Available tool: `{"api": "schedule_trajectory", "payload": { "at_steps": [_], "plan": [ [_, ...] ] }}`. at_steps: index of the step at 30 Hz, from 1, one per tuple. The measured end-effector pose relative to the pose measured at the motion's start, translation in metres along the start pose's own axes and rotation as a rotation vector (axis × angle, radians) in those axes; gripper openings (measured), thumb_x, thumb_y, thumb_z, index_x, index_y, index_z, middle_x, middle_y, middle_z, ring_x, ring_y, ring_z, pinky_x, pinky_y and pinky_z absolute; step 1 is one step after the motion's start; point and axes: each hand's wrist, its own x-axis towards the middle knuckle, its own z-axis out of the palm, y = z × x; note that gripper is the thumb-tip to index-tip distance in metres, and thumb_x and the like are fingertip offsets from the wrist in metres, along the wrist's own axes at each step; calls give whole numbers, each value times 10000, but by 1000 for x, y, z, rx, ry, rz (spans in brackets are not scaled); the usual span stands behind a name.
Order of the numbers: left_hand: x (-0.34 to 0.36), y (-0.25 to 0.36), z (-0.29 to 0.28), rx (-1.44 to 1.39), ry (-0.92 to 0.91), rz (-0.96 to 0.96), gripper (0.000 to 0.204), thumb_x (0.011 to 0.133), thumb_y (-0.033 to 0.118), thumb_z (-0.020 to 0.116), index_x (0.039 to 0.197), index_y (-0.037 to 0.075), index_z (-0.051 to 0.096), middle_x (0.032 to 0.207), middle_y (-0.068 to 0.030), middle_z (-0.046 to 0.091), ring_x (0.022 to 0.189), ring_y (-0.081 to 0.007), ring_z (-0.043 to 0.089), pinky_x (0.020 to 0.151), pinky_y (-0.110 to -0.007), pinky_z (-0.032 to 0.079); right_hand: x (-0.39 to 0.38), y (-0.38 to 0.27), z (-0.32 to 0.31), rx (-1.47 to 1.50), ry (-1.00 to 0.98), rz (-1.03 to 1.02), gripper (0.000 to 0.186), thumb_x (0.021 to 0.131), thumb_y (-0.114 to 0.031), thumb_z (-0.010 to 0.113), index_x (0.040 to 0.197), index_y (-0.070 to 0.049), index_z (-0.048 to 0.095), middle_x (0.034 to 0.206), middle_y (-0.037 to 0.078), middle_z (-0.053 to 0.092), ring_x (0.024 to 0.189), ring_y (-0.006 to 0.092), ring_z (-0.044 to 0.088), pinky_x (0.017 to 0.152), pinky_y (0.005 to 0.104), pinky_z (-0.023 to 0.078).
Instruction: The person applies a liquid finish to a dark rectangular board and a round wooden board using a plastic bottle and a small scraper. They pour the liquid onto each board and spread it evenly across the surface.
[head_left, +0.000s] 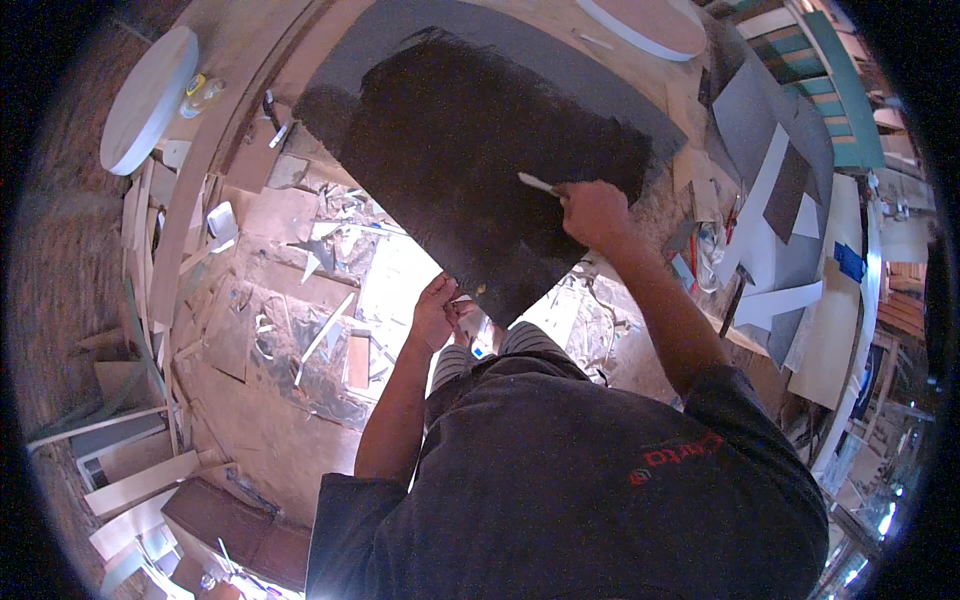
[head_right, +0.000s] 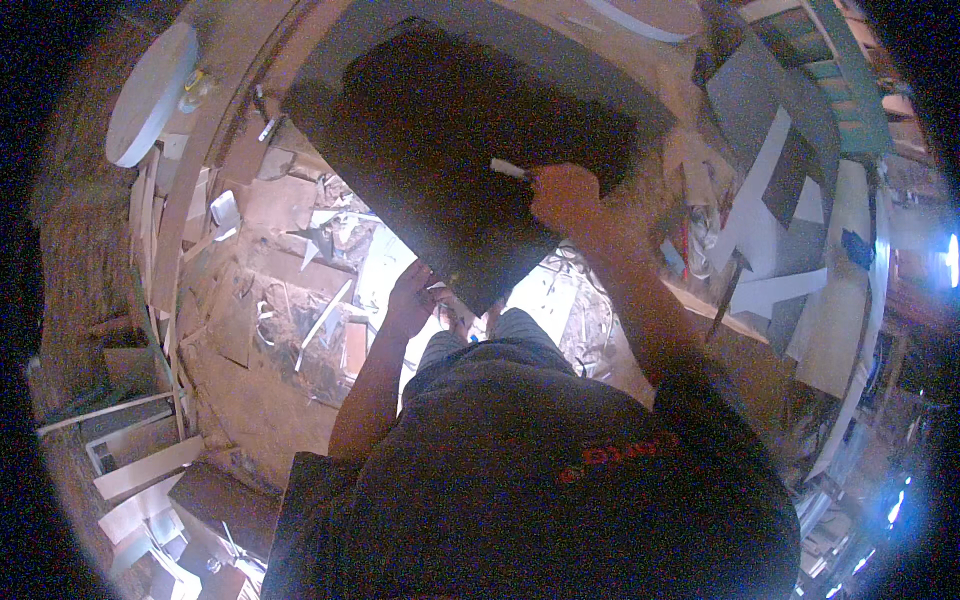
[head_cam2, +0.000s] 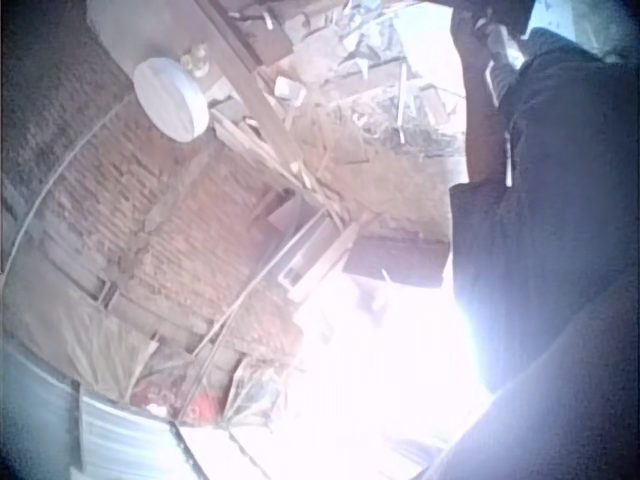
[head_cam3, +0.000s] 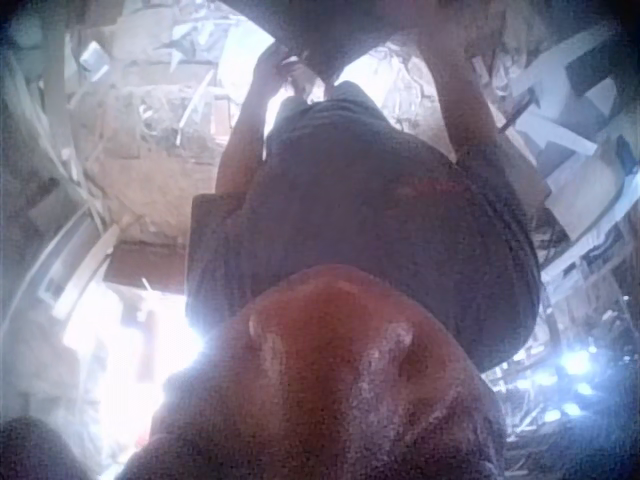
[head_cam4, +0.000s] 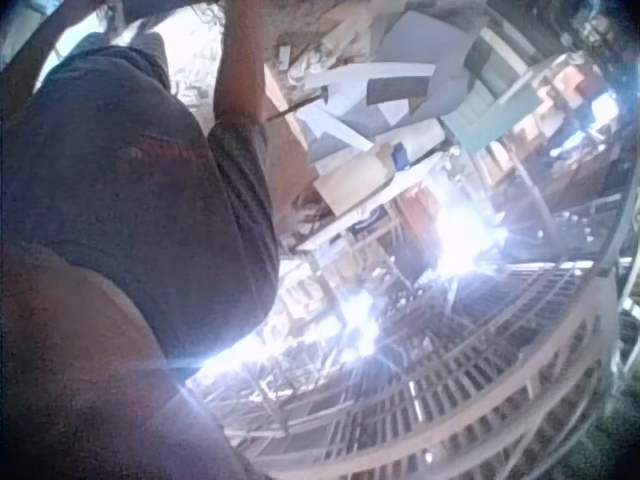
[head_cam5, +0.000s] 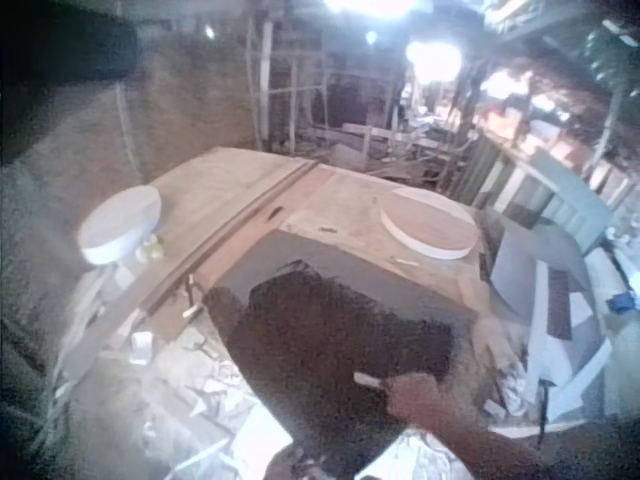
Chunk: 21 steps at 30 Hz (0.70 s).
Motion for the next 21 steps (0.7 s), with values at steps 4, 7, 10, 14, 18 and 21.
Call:
{"api": "schedule_trajectory", "payload": {
  "at_steps": [4,7,10,14,18,21],
  "plan": [
    [4,-5,-7,-42,-49,-3,326,1049,178,547,1336,28,519,1155,-105,644,1093,-251,649,850,-418,596,-45,-42,1,47,1,-32,315,911,-222,629,1200,-204,752,955,153,752,852,382,728,777,506,587],
    [-5,7,15,51,-52,-9,362,1048,214,547,1352,18,525,1217,-120,650,1093,-256,652,899,-421,582,-75,-66,-2,106,-8,-20,313,914,-210,623,1198,-203,753,957,153,752,858,375,728,773,508,584],
    [-1,4,11,66,-82,18,395,1052,245,534,1372,14,524,1263,-133,647,1116,-261,647,948,-420,561,-92,-79,17,169,-27,-5,302,914,-206,618,1180,-183,759,969,153,754,859,377,728,764,510,581],
    [6,-2,4,15,-164,34,408,1052,252,525,1386,18,521,1285,-137,645,1140,-270,637,966,-424,545,-117,-100,15,172,-28,-56,305,911,-210,624,1182,-180,761,962,161,758,845,362,735,751,496,581],
    [7,-2,0,-15,-209,32,382,1048,231,528,1368,24,540,1287,-131,644,1163,-273,623,961,-430,544,-135,-116,5,191,-50,-74,309,894,-190,627,1168,-177,767,961,142,766,849,346,741,757,478,583],
    [5,0,9,-114,-120,16,188,1042,155,550,1172,29,597,1092,-103,655,994,-233,655,846,-401,597,-141,-107,28,190,-10,-155,314,895,-172,618,1170,-192,769,968,134,769,854,338,742,773,474,580]
  ]
}}
